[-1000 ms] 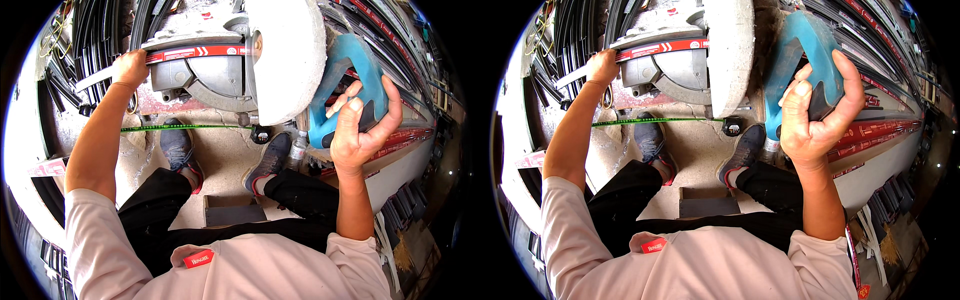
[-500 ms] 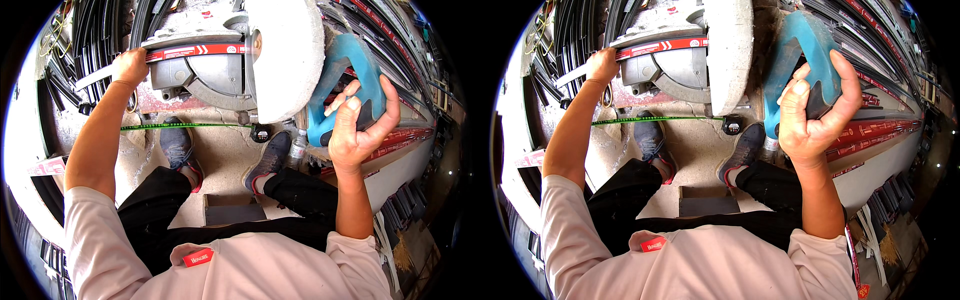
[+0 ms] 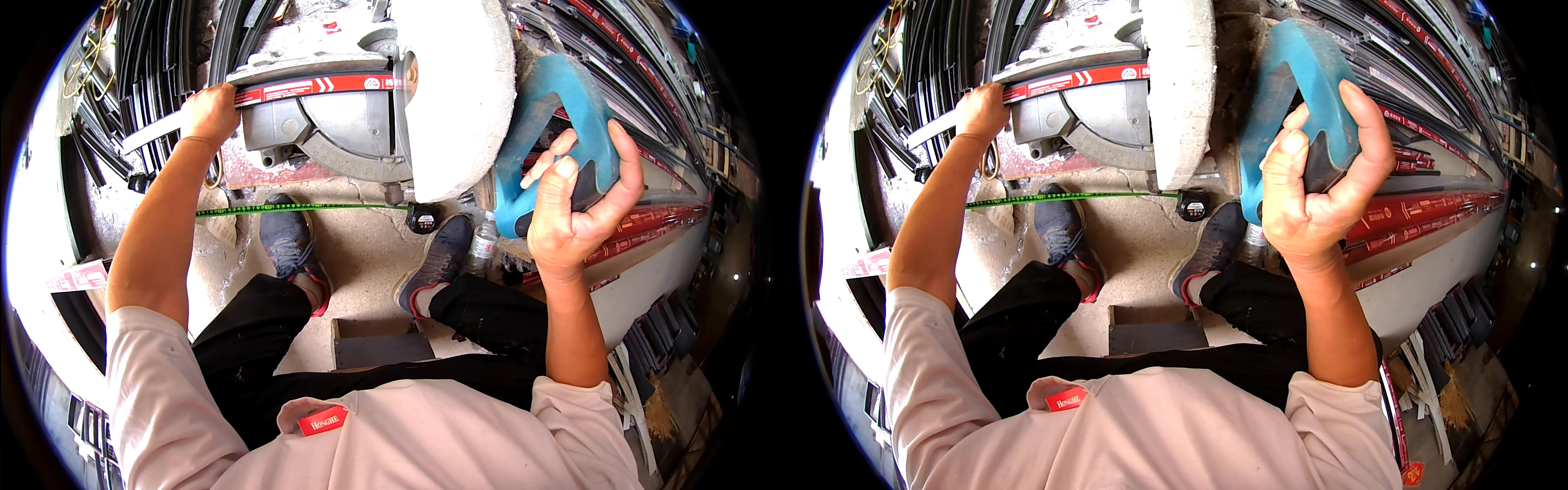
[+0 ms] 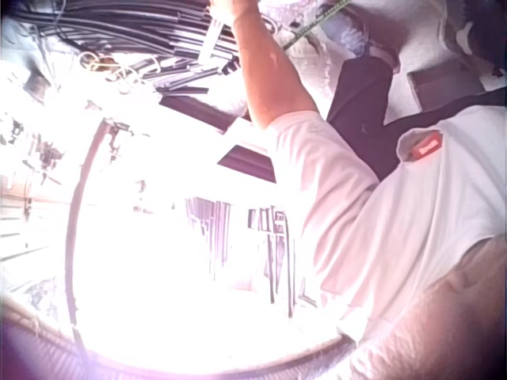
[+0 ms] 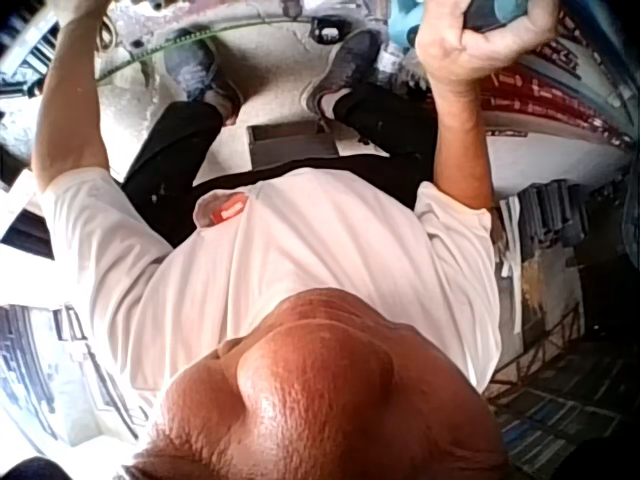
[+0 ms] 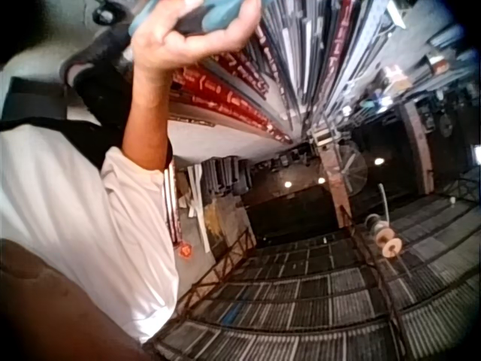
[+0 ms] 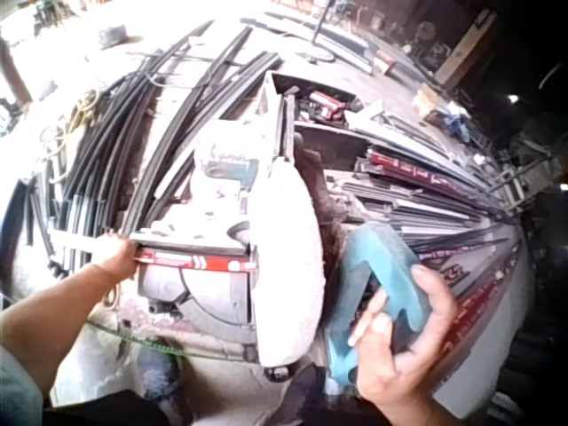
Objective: The person measures a red profile with a tape measure, marks it with a pen, and cuts it using a miter saw. They then fit the cut piece into a window frame and repeat the process with another profile.
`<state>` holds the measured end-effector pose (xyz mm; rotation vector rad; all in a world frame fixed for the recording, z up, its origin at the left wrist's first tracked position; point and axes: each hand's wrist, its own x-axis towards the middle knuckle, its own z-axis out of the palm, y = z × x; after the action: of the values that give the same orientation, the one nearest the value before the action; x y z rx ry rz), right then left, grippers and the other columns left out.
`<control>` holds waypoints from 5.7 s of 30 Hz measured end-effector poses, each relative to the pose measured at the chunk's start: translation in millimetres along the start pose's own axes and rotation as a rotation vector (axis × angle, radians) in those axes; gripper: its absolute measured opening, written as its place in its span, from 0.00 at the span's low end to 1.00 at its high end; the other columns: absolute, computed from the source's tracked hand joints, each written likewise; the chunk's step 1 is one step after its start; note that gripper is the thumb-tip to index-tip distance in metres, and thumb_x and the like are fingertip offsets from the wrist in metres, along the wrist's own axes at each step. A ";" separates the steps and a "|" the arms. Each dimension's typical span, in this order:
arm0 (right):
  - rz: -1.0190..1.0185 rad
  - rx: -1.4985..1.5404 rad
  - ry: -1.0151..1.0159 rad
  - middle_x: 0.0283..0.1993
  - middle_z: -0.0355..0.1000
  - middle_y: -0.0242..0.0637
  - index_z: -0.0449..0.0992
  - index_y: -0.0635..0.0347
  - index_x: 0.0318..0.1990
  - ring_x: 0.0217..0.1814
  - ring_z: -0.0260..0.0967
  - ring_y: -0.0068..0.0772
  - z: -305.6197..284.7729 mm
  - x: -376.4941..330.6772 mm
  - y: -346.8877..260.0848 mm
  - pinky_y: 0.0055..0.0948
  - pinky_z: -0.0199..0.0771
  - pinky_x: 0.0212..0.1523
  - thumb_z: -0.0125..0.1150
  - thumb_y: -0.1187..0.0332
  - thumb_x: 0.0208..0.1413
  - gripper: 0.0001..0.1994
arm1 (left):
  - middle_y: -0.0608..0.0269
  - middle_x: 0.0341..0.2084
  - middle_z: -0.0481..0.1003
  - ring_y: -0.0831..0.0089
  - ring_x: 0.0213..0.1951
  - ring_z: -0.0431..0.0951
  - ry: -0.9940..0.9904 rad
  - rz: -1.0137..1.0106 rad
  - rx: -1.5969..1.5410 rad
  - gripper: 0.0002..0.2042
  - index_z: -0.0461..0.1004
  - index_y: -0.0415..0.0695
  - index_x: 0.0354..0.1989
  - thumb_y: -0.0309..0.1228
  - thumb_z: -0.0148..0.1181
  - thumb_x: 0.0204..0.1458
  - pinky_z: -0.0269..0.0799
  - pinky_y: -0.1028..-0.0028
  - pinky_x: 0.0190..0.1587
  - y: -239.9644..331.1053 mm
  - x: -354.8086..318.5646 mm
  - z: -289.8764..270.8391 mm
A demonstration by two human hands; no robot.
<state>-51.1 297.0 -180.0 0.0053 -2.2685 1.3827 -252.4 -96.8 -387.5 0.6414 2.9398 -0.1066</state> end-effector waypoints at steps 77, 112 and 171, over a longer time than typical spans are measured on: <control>0.019 -0.095 -0.090 0.35 0.75 0.31 0.72 0.59 0.59 0.26 0.68 0.18 -10.1 134.5 -55.6 0.22 0.71 0.26 0.56 0.68 0.67 0.15 | 0.50 0.38 0.84 0.49 0.46 0.84 -0.132 -0.056 -0.002 0.13 0.79 0.52 0.49 0.33 0.61 0.55 0.78 0.52 0.50 3.2 -30.4 -62.2; -0.209 -0.304 -0.659 0.38 0.78 0.50 0.76 0.67 0.46 0.47 0.79 0.56 22.9 -74.5 -159.9 0.52 0.78 0.51 0.55 0.49 0.69 0.24 | 0.56 0.33 0.82 0.51 0.40 0.84 0.118 0.211 0.040 0.10 0.80 0.50 0.43 0.28 0.65 0.52 0.77 0.55 0.46 22.0 -241.9 -322.8; 0.010 -0.226 -0.969 0.37 0.77 0.58 0.68 0.64 0.48 0.41 0.76 0.69 97.9 -114.1 -167.1 0.58 0.75 0.42 0.49 0.48 0.73 0.23 | 0.60 0.46 0.80 0.59 0.54 0.78 0.038 0.227 -0.057 0.21 0.81 0.48 0.54 0.26 0.74 0.49 0.71 0.57 0.61 -17.9 -262.0 -273.0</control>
<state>52.2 105.8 -122.4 0.7337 -3.1788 1.2584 -54.5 -194.0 -79.5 0.9715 2.8686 0.0129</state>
